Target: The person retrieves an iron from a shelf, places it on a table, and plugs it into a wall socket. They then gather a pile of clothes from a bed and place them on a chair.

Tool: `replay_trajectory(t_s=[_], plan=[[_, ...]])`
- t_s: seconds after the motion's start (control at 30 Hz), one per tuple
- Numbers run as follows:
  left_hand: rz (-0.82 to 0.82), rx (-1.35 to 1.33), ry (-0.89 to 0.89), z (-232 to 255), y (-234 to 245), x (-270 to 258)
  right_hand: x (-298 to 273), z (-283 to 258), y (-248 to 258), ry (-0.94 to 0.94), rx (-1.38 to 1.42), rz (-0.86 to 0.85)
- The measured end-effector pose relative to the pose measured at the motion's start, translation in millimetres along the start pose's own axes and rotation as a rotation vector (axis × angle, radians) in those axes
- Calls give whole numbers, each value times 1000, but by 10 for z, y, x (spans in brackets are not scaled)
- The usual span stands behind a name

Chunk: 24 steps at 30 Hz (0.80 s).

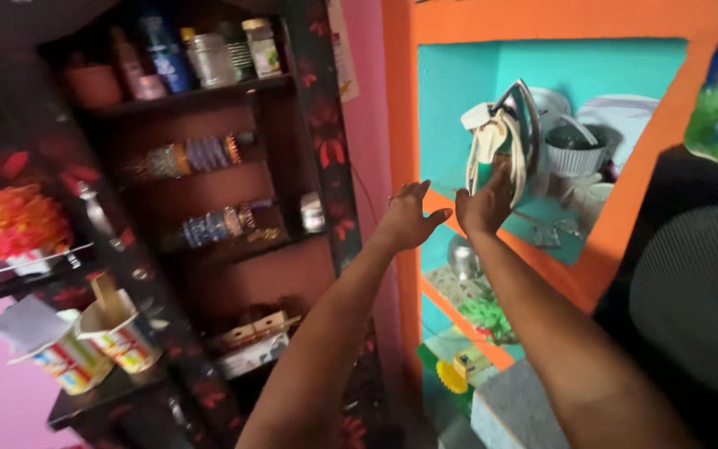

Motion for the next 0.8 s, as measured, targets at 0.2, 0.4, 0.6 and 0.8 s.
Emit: replay_trajectory(t_s=[0.2,0.4,0.6,0.8], plan=[[145,-188,33,-173,-604,707,146,304,-404,-85,108,274],[190,-253,73,-108,-1092,1237,333,499,-734,-12,448,319],[127,-392,132,73,-1334,1494,434,736,-1087,107,158,417],[169,-363,287,153,-1458,1679,844,1141,-1485,-105,1157,58]])
Point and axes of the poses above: each hand's wrist, its own x-axis towards the middle knuckle, its own y-axis out of the back of the hand, z = x × y, the point moved 1 cm from there along x, towards the middle knuckle, and after that the axes turned 1 degree about z, right-handed, at the moved point
